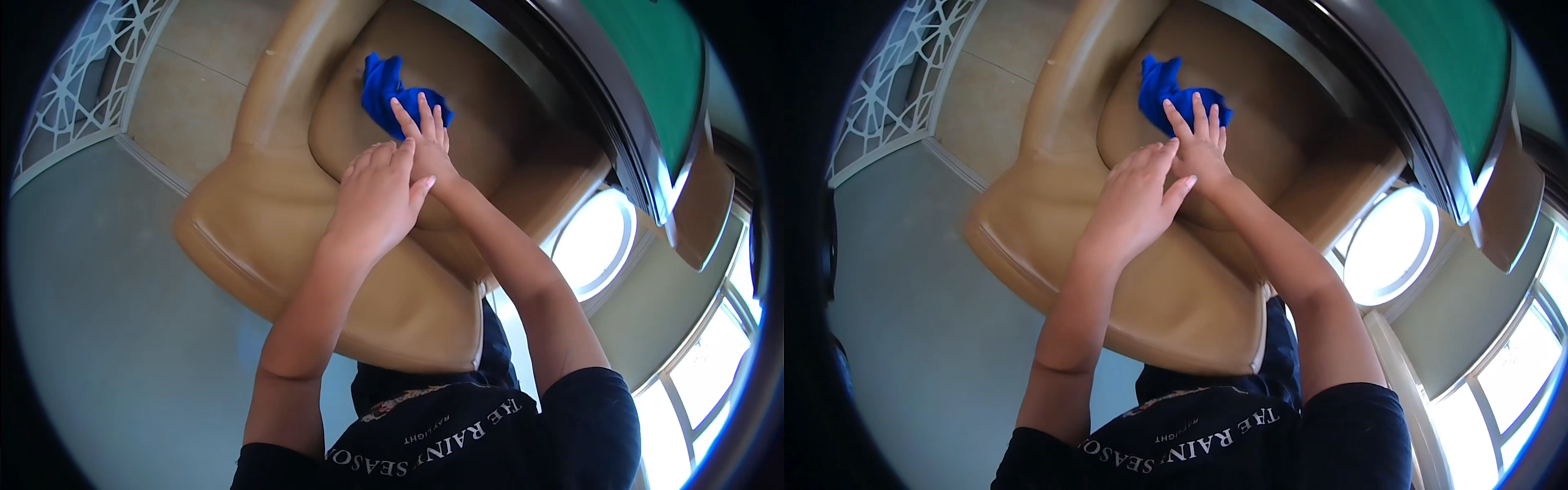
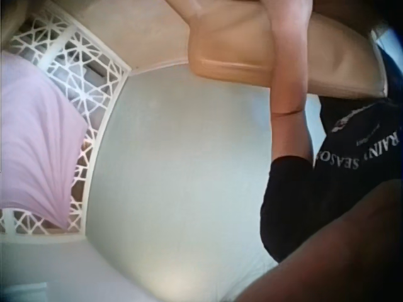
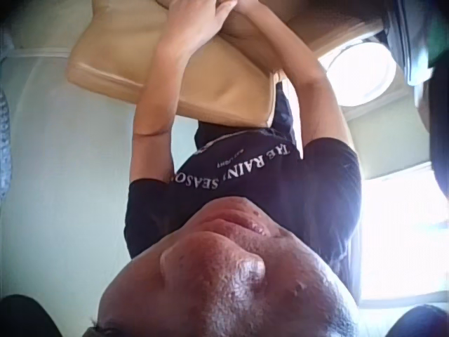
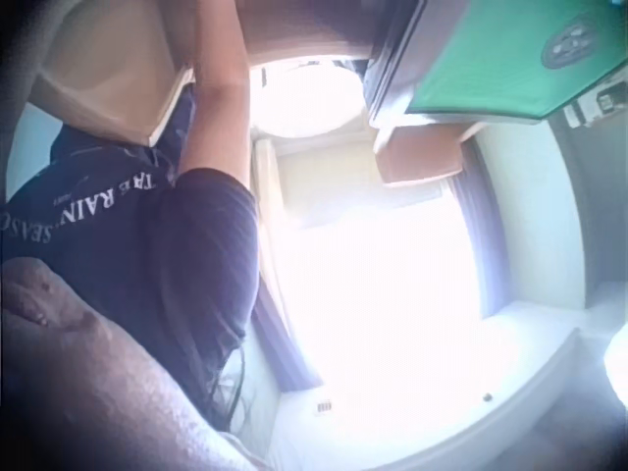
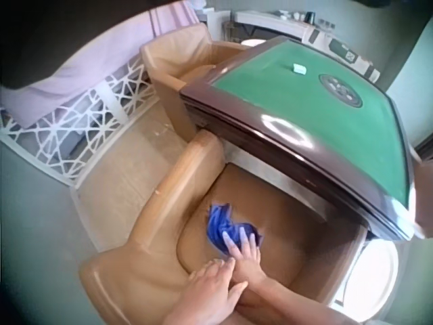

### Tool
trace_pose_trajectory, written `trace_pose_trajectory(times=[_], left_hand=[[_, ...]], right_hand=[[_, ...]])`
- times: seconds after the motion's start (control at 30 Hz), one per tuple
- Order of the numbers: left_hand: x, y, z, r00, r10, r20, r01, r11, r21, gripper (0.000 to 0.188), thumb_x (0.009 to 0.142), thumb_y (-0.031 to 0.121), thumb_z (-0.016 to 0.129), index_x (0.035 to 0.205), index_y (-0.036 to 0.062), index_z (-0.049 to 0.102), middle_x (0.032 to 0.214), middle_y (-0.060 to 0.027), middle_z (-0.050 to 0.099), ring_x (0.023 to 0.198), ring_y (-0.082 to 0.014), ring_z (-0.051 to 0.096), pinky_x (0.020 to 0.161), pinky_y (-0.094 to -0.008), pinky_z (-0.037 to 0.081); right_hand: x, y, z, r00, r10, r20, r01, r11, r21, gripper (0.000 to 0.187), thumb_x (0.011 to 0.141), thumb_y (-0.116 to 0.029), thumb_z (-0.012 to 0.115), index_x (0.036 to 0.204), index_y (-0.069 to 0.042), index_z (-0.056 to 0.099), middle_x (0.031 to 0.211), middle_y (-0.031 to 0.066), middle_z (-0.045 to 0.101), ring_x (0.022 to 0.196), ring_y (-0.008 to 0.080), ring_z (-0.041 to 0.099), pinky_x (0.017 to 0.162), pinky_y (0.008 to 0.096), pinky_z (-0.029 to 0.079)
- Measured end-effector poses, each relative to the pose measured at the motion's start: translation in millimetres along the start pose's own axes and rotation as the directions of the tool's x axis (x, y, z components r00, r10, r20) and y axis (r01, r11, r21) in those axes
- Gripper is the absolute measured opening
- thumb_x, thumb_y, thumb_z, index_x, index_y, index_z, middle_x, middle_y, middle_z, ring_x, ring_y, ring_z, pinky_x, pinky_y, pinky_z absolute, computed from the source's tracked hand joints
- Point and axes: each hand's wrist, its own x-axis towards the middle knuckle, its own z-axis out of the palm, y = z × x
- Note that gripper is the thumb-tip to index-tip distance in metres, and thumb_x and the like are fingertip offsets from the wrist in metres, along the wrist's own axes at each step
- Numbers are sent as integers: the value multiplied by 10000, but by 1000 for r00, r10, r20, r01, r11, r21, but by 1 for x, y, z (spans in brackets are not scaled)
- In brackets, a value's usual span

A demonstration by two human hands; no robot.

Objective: The person cleans various surfaces in a room using a blue cloth and a white basin of water. They wipe a white table, a window sill, a beige armchair, and a green mahjong table, repeatedly dipping the cloth into the basin to wet it.

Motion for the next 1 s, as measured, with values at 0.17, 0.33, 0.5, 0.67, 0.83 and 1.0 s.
trace_pose_trajectory(times=[0.17,0.33,0.5,0.67,0.83,1.0], left_hand=[[29,-34,-9,983,-126,132,130,991,-21,490,972,287,602,1305,-69,552,1208,-250,639,1123,-396,609,972,-459,478],[39,-29,-4,996,-13,-91,-7,977,-214,439,957,232,619,1259,-83,569,1168,-249,648,1067,-415,619,936,-471,489],[36,-21,-14,992,-59,-112,4,899,-439,406,969,198,600,1268,-77,574,1190,-244,638,1112,-390,606,968,-453,476],[38,-25,-17,968,-124,-219,35,929,-368,377,963,172,599,1258,-62,584,1161,-228,633,1090,-387,608,952,-465,474],[41,-31,-12,957,-134,-256,45,944,-327,354,958,150,601,1240,-63,591,1128,-222,641,1061,-385,616,932,-459,482],[36,-30,-5,978,-141,-152,101,964,-246,360,968,185,597,1239,-52,596,1119,-206,649,1043,-375,622,922,-458,487]], right_hand=[[79,1,57,991,117,70,-108,986,-131,683,962,-504,578,1561,-431,258,1689,40,24,1522,459,-27,1140,722,138],[151,46,112,952,36,-303,-144,929,-342,551,1002,-526,462,1532,-432,349,1673,-4,167,1530,388,114,1069,813,67],[252,46,90,879,179,-443,-316,912,-260,702,899,-549,571,1540,-430,312,1672,-30,175,1541,372,68,1083,807,24],[294,43,63,857,335,-392,-419,896,-150,658,836,-470,615,1455,-319,451,1625,27,276,1527,394,94,1098,796,23],[225,14,115,896,18,-443,-186,922,-340,502,819,-381,618,1293,-214,599,1510,95,423,1462,413,246,1108,777,96],[113,-45,171,943,-142,-300,67,967,-246,483,765,-357,688,1219,-204,625,1436,101,447,1425,399,289,1118,721,130]])
